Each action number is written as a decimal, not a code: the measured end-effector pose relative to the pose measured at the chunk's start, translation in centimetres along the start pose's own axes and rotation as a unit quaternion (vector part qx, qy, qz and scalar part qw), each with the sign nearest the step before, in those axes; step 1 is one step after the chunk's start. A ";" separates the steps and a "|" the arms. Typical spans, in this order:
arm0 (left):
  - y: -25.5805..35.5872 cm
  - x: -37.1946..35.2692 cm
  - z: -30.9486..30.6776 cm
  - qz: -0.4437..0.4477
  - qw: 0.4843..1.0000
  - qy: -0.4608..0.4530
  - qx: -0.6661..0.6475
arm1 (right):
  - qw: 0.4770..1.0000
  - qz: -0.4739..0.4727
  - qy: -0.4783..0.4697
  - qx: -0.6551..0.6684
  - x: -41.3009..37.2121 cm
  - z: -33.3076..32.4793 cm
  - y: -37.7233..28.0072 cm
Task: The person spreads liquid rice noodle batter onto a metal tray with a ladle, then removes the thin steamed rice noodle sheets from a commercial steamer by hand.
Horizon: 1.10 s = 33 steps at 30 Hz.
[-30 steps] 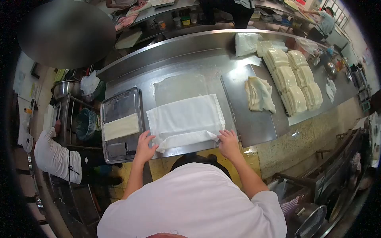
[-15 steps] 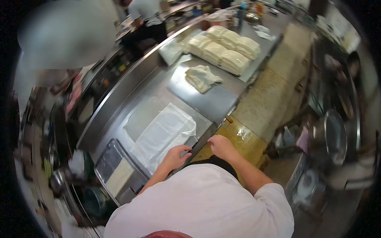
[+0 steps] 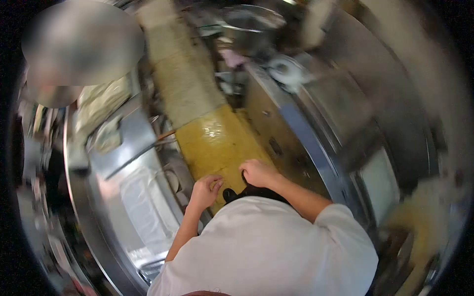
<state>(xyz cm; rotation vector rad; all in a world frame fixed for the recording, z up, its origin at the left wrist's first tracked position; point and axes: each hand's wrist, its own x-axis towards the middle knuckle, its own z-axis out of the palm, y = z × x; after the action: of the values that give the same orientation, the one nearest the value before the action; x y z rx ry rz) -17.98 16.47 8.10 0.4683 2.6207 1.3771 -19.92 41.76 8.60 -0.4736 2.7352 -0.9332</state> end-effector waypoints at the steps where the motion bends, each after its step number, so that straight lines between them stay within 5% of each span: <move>1: 0.8 0.4 1.4 0.023 0.999 -0.041 -0.002 | 0.999 0.038 0.026 0.007 -1.9 -0.1 0.7; 12: 14.1 6.8 16.4 0.186 0.965 -0.186 0.020 | 0.953 0.205 0.220 0.020 -21.5 -7.7 10.5; 23: 33.7 9.8 44.9 0.369 0.866 -0.337 0.026 | 0.821 0.390 0.417 -0.005 -47.7 -14.6 25.5; 28: 37.4 11.4 59.5 0.492 0.788 -0.349 0.128 | 0.756 0.497 0.423 -0.044 -58.9 -15.0 34.2; 30: 36.8 12.0 64.3 0.509 0.767 -0.335 0.202 | 0.667 0.636 0.363 -0.137 -62.0 -15.0 37.0; 33: 36.4 14.1 69.5 0.503 0.710 -0.362 0.336 | 0.627 0.715 0.303 -0.053 -64.9 -13.5 40.9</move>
<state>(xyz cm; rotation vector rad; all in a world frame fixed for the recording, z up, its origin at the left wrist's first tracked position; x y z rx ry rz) -5.12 94.59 -1.31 2.2061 1.9942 0.0367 26.67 103.63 -0.18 2.0508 2.3405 -0.3829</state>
